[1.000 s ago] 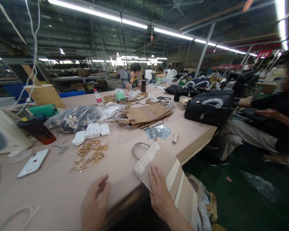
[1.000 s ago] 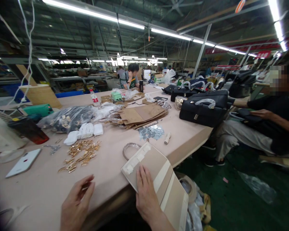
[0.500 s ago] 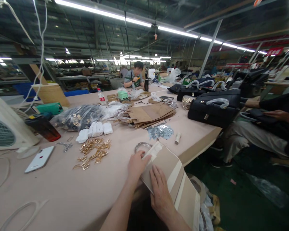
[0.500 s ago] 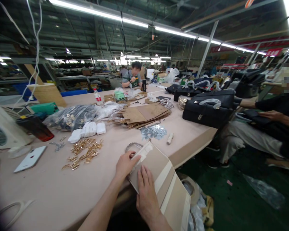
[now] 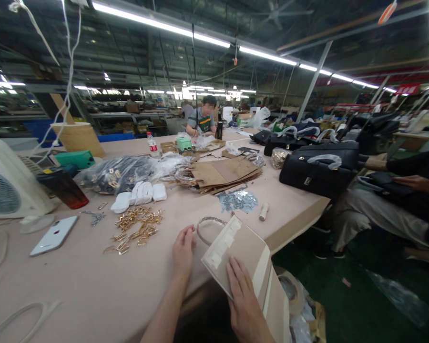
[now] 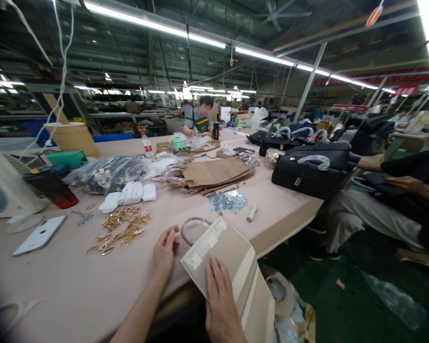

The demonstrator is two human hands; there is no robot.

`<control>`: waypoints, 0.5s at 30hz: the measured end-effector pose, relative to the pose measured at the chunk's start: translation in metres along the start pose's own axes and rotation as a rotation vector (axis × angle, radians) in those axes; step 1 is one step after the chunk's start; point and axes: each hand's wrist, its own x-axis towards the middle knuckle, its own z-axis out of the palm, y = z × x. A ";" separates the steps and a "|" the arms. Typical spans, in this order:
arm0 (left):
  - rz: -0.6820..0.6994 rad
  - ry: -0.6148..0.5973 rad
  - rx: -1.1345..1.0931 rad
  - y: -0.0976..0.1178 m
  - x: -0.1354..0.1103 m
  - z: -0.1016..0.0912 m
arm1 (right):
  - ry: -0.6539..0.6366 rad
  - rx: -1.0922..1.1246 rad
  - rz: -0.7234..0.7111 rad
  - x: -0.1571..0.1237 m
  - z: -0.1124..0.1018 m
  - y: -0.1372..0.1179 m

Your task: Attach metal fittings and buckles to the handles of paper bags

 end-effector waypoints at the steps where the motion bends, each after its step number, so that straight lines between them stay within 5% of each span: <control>1: -0.030 0.053 -0.073 -0.002 0.001 -0.003 | 0.014 -0.006 -0.004 -0.005 -0.007 0.007; 7: -0.030 0.032 -0.091 -0.001 0.000 -0.003 | 0.161 0.041 0.078 -0.041 -0.083 0.063; 12: 0.028 -0.083 0.066 0.004 -0.006 0.001 | 0.204 0.253 0.529 -0.031 -0.166 0.074; 15: 0.032 -0.119 0.162 0.006 -0.008 0.003 | 0.232 0.582 0.709 -0.004 -0.193 0.075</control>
